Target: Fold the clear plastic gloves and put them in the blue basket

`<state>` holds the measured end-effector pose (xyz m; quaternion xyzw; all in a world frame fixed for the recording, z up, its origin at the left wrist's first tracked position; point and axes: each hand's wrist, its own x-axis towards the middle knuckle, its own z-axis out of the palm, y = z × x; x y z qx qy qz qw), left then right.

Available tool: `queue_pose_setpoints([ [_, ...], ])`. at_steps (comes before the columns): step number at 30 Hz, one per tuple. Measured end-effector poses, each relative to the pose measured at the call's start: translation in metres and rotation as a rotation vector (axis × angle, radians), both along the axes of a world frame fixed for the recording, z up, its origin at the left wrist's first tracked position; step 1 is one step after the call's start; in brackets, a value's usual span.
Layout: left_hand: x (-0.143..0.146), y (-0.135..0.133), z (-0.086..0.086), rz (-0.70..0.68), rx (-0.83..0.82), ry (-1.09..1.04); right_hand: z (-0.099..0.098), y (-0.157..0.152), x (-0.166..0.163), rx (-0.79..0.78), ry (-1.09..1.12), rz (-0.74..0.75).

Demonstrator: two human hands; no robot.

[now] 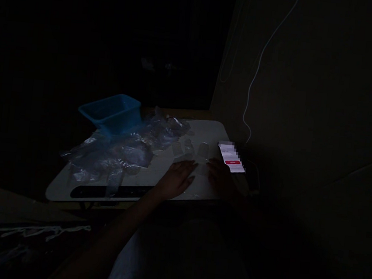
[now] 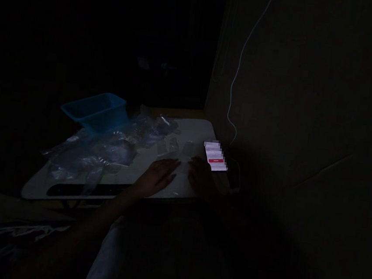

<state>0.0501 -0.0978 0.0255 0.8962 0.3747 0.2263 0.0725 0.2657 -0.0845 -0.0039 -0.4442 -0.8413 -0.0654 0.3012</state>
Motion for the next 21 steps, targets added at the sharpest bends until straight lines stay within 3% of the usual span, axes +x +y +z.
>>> queue_pose_setpoints([
  [6,-0.022,-0.008,0.005,0.033,-0.021,-0.140,0.009,-0.012,0.016,-0.054,-0.047,0.173],
  [11,-0.053,-0.036,0.006,-0.104,-0.018,0.054,0.017,-0.038,0.036,-0.057,-0.149,0.322],
  [15,-0.064,-0.049,-0.006,-0.141,0.079,0.218,0.016,-0.052,0.036,-0.049,-0.157,0.347],
  [21,-0.054,-0.049,-0.020,-0.081,0.244,0.193,0.010,-0.050,0.023,0.011,-0.079,0.300],
])
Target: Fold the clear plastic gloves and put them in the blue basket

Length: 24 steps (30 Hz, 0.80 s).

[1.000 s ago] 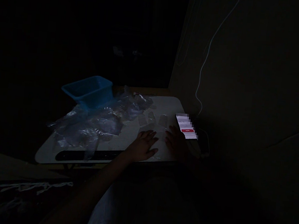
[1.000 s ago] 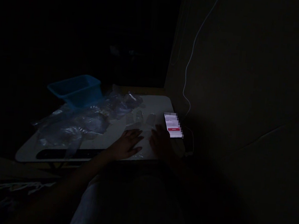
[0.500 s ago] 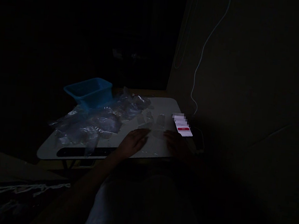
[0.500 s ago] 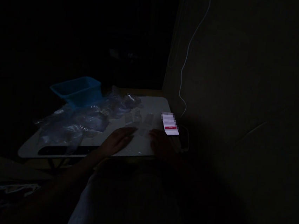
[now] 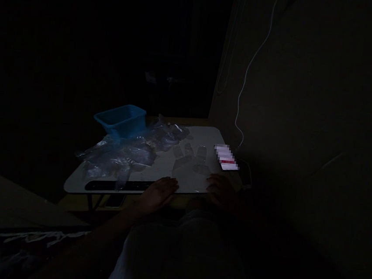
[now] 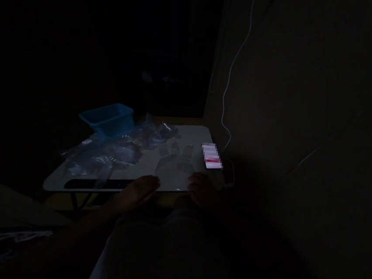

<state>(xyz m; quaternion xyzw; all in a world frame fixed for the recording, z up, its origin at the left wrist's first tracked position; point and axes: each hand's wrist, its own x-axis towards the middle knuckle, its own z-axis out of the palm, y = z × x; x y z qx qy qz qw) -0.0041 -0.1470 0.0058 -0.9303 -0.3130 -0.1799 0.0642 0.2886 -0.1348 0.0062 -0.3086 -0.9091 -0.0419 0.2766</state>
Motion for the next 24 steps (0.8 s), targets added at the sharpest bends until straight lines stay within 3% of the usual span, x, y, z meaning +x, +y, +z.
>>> queue_pose_setpoints([
  [6,0.004,-0.003,0.010,-0.003,0.086,-0.201,0.011,0.007,-0.001,0.037,0.140,0.045],
  [9,0.004,-0.007,0.018,0.007,0.053,-0.268,0.019,0.009,0.000,-0.059,0.144,0.044],
  [13,0.007,-0.013,0.029,0.030,0.005,-0.331,0.027,0.009,0.001,-0.247,0.251,-0.085],
  [19,0.013,0.005,0.047,0.153,-0.229,-0.541,0.048,0.019,-0.007,-0.540,0.446,-0.209],
  [24,0.022,0.036,0.061,0.301,-0.497,-0.825,0.052,0.046,-0.019,-0.644,0.638,-0.240],
])
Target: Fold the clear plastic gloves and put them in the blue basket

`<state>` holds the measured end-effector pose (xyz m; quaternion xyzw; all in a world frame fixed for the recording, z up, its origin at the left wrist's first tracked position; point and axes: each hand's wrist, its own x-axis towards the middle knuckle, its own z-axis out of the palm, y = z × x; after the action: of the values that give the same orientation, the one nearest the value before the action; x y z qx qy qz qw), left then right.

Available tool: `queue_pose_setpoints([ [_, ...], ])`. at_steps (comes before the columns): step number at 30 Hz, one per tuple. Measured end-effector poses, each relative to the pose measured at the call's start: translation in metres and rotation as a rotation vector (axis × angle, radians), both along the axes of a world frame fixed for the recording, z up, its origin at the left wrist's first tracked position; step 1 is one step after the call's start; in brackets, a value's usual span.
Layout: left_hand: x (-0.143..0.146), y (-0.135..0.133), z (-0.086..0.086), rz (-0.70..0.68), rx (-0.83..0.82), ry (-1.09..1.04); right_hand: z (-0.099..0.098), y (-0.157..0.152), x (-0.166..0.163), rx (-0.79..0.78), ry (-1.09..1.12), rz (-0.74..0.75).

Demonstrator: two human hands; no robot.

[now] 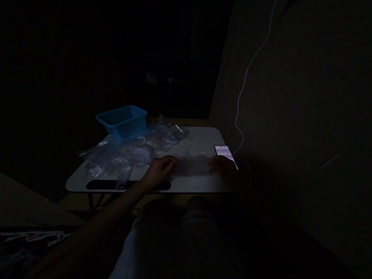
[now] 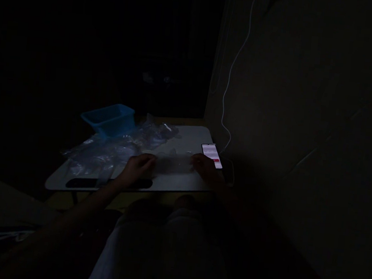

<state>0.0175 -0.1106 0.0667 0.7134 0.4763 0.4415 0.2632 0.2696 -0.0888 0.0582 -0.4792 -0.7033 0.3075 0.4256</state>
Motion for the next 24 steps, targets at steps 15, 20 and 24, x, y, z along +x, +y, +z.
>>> queue_pose_setpoints([
  [15,0.004,0.045,-0.031,0.064,-0.426,-0.596,-0.004,0.071,-0.027,-0.216,0.199,-0.179],
  [20,0.005,0.055,-0.048,0.116,-0.278,-0.605,-0.008,0.068,-0.029,-0.452,0.445,-0.134],
  [24,0.007,0.053,-0.051,0.146,-0.211,-0.538,-0.018,0.048,-0.019,-0.540,0.488,-0.165],
])
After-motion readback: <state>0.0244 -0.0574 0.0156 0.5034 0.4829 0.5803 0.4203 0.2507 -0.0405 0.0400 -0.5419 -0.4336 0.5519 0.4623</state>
